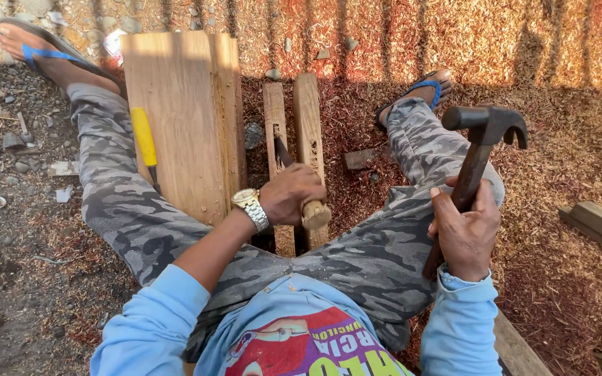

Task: Shaping wood blocks using a hammer and a chisel-like tool.

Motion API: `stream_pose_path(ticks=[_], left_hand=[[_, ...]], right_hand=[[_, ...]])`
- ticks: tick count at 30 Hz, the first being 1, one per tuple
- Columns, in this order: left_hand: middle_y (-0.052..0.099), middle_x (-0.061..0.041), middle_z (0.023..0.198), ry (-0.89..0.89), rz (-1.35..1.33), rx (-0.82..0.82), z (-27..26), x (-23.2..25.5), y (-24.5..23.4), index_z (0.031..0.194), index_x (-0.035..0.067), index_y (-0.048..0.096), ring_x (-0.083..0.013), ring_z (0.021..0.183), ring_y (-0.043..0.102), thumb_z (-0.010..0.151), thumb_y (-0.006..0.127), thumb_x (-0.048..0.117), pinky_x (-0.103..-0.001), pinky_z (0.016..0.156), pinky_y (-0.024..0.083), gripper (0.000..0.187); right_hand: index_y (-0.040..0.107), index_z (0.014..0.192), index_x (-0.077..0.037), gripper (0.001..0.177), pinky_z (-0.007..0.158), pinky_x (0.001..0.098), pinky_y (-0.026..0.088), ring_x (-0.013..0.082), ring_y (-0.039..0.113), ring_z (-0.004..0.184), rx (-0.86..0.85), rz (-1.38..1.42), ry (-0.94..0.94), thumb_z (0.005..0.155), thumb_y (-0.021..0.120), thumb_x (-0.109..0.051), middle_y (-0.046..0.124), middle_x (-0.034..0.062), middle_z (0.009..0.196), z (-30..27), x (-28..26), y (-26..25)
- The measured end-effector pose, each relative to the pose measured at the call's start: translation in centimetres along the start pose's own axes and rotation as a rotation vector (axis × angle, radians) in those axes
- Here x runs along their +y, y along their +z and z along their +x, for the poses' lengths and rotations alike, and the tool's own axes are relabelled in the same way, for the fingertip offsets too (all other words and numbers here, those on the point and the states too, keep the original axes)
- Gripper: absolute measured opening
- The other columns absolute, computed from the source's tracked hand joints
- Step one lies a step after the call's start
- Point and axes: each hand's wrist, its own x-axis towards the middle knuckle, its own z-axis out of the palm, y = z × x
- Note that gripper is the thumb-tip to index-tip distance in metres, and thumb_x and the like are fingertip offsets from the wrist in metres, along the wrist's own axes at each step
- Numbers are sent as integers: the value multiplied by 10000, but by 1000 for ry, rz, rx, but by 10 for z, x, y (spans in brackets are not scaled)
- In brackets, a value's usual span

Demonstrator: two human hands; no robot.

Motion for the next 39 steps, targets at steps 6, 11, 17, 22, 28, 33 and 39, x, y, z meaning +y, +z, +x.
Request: stream_pose_path(ticks=[6,11,17,22,28,33,39], left_hand=[[729,-23,888,-489,-400,438,41,3,-67,1009,96,651,-133,825,706,850,873,450,-345,734,616,447],[715,-35,855,-428,-329,400,15,32,-90,1007,39,645,-133,789,691,874,866,398,-337,715,587,442],[709,-35,774,-407,-344,297,-2,41,-67,918,52,647,-122,710,690,893,848,364,-326,668,573,372],[692,-21,819,-349,-349,403,6,30,-37,916,61,652,-117,756,686,908,846,359,-313,705,582,356],[733,-28,905,-348,-339,514,23,35,-52,992,63,694,-134,850,717,913,840,402,-339,783,604,378],[775,-58,957,-388,-370,312,20,25,-64,1089,49,704,-156,898,753,838,849,482,-349,832,616,521],[784,-70,997,-411,-392,265,29,1,-60,1083,61,722,-175,949,756,836,851,496,-371,873,612,516]], right_hand=[[588,1129,12,218,425,265,461,104,584,486,9,-198,-112,972,719,-64,601,52,699,-13,10,-8],[573,1117,8,209,419,260,449,97,564,477,4,-56,-48,970,704,-63,613,29,699,-9,15,-11],[577,1133,6,211,426,252,459,98,569,483,7,-62,-102,972,697,-60,610,33,705,-13,12,-6],[594,1126,6,218,406,256,462,103,575,469,33,-116,-67,959,712,-69,594,30,698,-16,15,-9],[582,1132,10,220,419,254,471,97,582,486,37,-124,-98,982,711,-85,601,29,705,-18,24,-11],[585,1130,7,228,410,266,490,110,595,479,40,-205,-122,971,717,-90,622,45,711,-17,22,-8],[587,1136,3,237,417,273,497,117,605,488,39,-245,-131,978,719,-113,636,56,709,-17,25,-7]])
